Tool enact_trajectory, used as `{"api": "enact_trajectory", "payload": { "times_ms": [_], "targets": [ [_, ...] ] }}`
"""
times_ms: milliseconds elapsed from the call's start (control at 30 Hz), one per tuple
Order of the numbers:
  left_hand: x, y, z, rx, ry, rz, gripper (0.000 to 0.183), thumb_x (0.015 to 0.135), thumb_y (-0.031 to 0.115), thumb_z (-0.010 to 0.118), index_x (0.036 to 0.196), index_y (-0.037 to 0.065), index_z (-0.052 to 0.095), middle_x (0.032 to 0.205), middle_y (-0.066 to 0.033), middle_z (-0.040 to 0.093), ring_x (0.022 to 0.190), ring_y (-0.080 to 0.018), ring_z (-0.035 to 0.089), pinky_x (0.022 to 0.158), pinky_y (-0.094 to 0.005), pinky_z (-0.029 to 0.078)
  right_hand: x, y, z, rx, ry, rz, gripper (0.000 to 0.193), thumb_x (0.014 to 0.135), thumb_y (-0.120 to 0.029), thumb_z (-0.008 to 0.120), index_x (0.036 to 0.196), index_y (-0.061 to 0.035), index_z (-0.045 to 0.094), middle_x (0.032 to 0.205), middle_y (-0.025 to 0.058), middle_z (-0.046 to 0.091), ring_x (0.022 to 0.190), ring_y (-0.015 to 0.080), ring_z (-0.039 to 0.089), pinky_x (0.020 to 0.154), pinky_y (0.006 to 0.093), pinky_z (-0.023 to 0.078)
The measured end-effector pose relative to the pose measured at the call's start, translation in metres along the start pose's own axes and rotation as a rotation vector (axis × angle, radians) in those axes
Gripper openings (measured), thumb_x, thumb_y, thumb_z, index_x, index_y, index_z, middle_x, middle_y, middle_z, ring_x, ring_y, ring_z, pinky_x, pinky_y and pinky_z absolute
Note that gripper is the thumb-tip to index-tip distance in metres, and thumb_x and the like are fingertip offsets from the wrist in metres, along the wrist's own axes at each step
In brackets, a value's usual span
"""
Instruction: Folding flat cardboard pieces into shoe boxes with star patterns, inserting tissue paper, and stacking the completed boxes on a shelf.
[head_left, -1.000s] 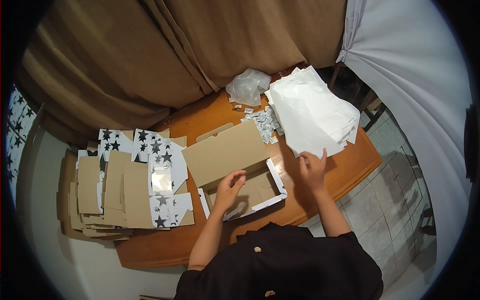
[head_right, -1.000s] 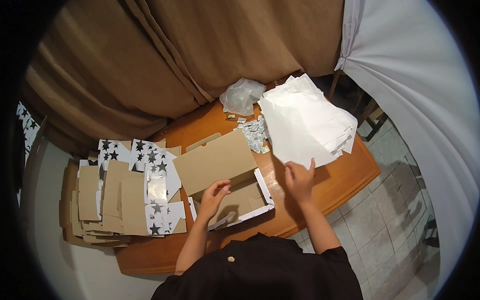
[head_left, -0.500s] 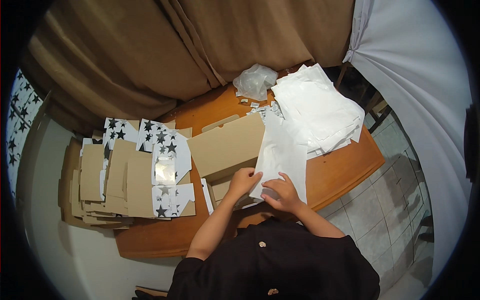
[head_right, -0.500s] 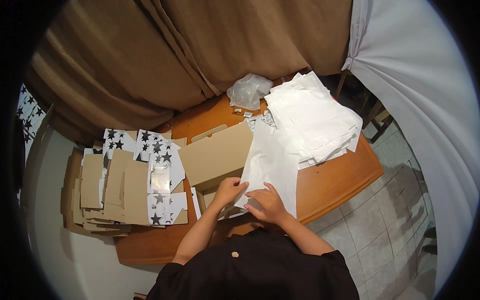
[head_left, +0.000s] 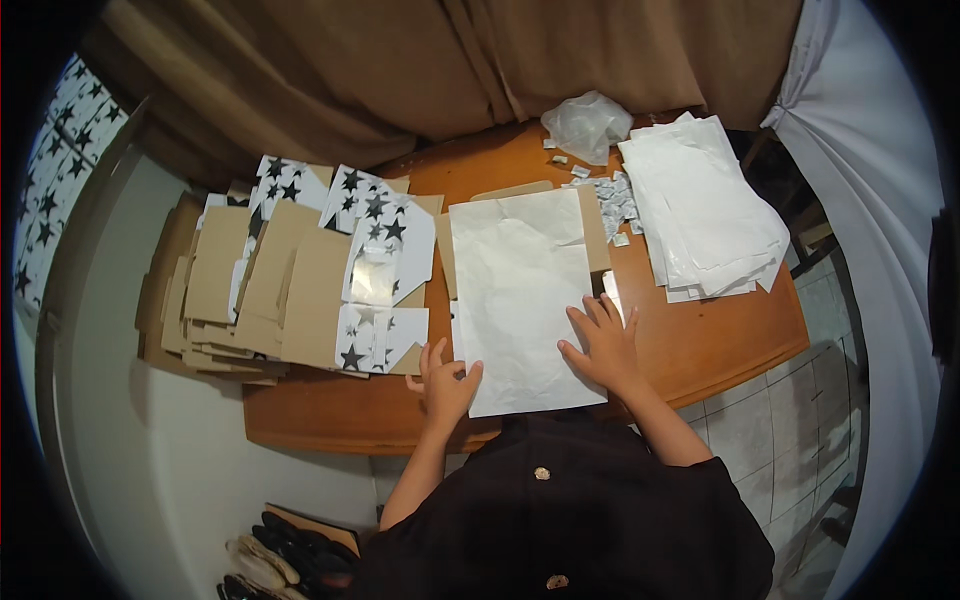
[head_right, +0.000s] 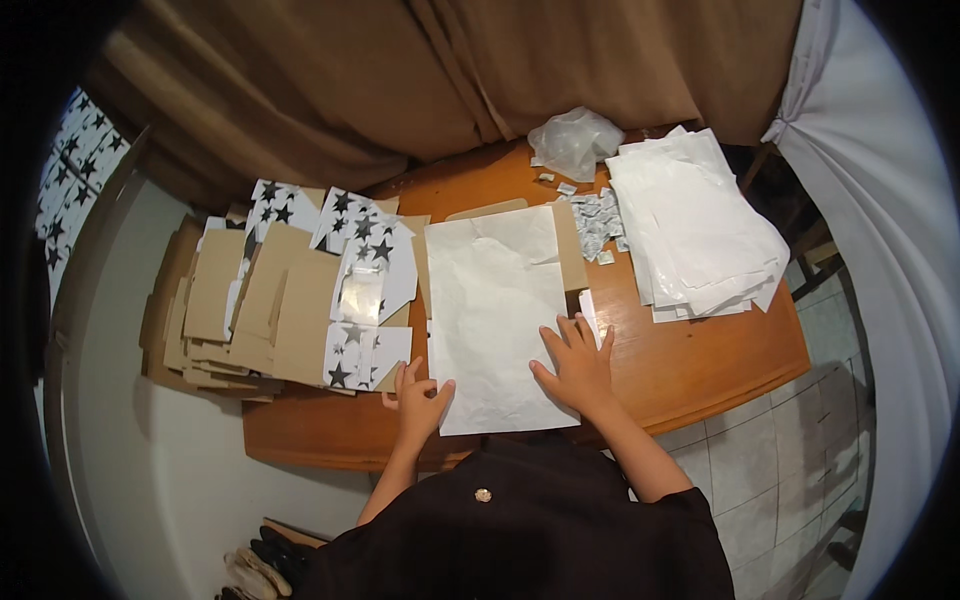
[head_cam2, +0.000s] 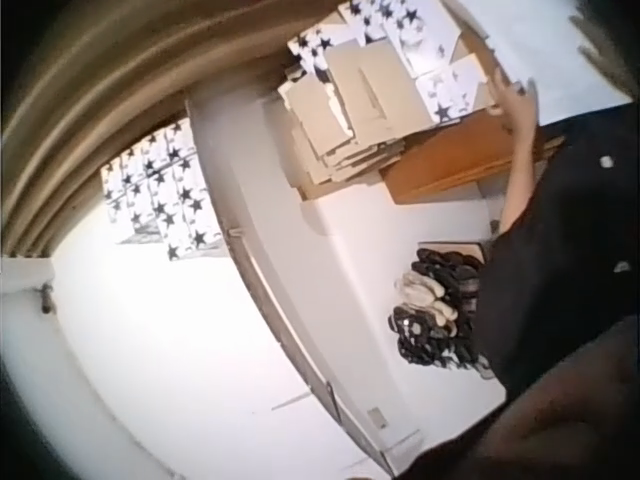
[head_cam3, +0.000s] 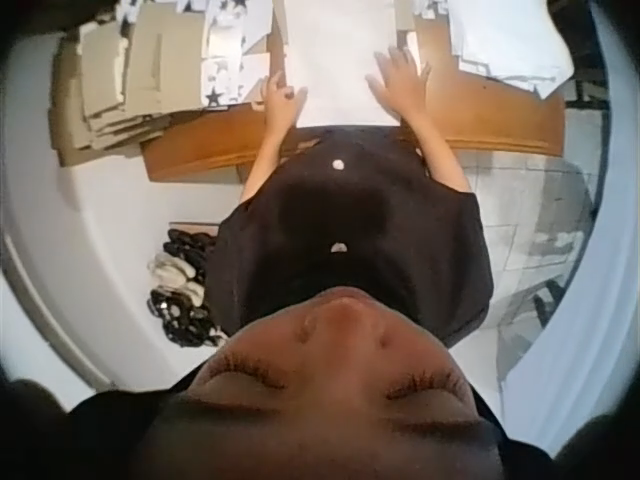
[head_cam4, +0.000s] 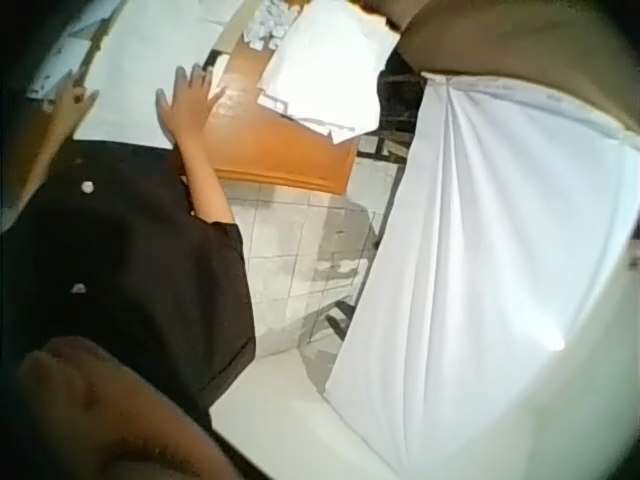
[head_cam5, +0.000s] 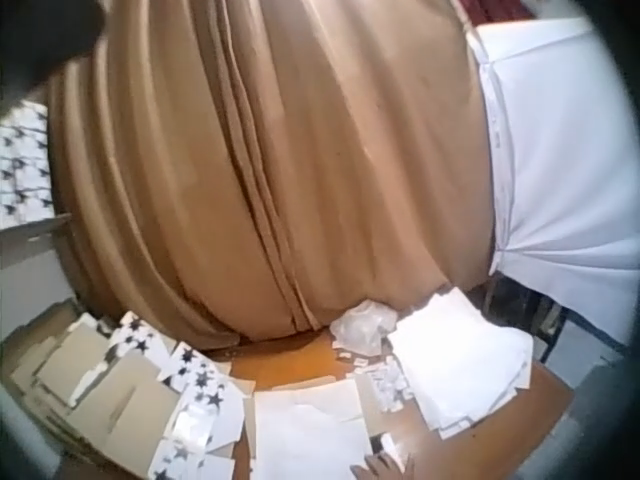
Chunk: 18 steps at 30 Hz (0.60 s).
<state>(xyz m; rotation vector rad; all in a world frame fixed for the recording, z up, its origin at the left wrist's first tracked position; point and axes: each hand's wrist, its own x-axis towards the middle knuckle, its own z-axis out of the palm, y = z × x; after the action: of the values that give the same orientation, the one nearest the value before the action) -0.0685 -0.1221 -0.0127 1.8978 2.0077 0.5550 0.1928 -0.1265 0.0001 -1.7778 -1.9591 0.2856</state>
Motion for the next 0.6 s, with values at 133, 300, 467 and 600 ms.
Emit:
{"api": "enact_trajectory", "payload": {
  "times_ms": [133,300,467,600],
  "targets": [
    [0.001,0.014,-0.009,0.065,0.019,0.013,0.029,0.072,0.033,0.069,0.083,0.007,0.066,0.132,-0.0162,0.044,0.133,-0.0358,0.021,0.095,-0.0686,0.002,-0.001,-0.002,-0.001,-0.016,-0.043,0.006,0.05,0.079,-0.039,0.06,0.121,-0.0126,0.052,0.131,0.0136,0.042,0.128,0.0327,0.032,0.097,0.0714,0.013],
    [0.039,0.041,-0.032,-0.007,-0.086,0.403,0.047,0.084,0.027,0.056,0.128,0.013,0.046,0.137,-0.0148,0.038,0.13,-0.0294,0.032,0.101,-0.0599,0.017,-0.003,-0.002,-0.003,-0.019,-0.073,0.04,0.045,0.08,-0.036,0.059,0.117,-0.0121,0.053,0.129,0.0129,0.043,0.128,0.0311,0.032,0.093,0.0758,0.01],
    [0.076,0.063,0.004,0.187,-0.384,0.935,0.05,0.091,0.03,0.045,0.137,0.014,0.035,0.144,-0.0144,0.03,0.133,-0.028,0.028,0.105,-0.0552,0.021,-0.005,-0.007,-0.003,0.0,-0.011,0.019,0.036,0.081,-0.033,0.058,0.111,-0.0128,0.057,0.124,0.0102,0.047,0.125,0.0294,0.036,0.093,0.0753,0.007],
    [0.082,0.064,0.03,0.259,-0.608,0.938,0.052,0.096,0.039,0.033,0.141,0.014,0.029,0.148,-0.0143,0.023,0.137,-0.03,0.019,0.108,-0.0545,0.016,0.009,0.013,-0.006,0.018,0.218,0.079,0.031,0.081,-0.031,0.059,0.106,-0.0134,0.059,0.119,0.0069,0.051,0.12,0.0268,0.042,0.093,0.074,0.004]
  ]
}}
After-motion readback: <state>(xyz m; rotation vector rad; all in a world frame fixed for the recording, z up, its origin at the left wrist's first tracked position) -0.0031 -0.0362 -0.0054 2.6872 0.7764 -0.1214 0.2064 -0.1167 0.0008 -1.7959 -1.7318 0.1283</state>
